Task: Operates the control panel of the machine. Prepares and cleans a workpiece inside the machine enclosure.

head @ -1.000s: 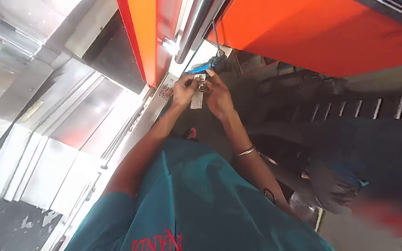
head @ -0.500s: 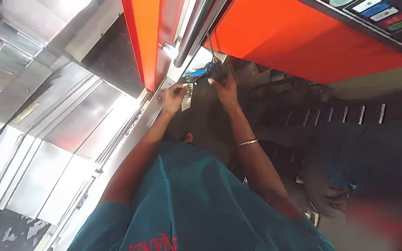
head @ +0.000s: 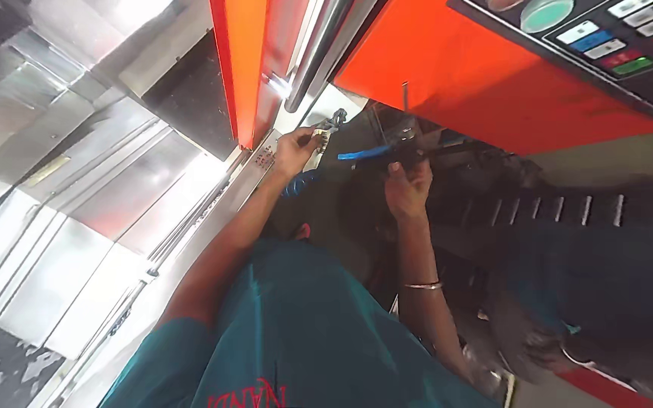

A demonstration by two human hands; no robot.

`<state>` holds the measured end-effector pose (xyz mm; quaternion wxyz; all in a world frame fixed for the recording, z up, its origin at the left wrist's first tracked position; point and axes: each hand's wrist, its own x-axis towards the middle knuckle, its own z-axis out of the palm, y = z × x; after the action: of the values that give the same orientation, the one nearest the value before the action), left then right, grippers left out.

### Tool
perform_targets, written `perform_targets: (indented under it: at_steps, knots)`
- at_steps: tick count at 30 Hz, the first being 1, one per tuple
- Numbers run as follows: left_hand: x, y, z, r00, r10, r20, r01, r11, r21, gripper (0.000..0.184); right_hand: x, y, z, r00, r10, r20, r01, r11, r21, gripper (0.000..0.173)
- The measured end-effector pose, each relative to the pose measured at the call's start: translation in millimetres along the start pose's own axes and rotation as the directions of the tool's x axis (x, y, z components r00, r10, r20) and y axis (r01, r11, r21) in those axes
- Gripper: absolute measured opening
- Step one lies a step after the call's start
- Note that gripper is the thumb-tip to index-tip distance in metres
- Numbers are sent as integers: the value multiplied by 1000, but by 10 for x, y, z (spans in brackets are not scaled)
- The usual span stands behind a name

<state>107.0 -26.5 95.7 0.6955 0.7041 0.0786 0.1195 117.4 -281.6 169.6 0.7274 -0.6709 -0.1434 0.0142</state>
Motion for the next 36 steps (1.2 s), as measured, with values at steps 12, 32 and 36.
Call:
perform_targets:
  at_steps: [12,32,36]
  knots:
    - [263,45,210,998,-27,-50,35,986,164,20,-442,195,-86,998,33,-46,-30,997,67,40]
    - [373,95,226,992,-129,-16,129,969,209,23,-425,181,-26,999,31,-36,-29,998,47,38]
    - [382,109,217,982,-188,-23,188,960,206,25,-444,189,-25,999,38,-32,-36,998,53,38]
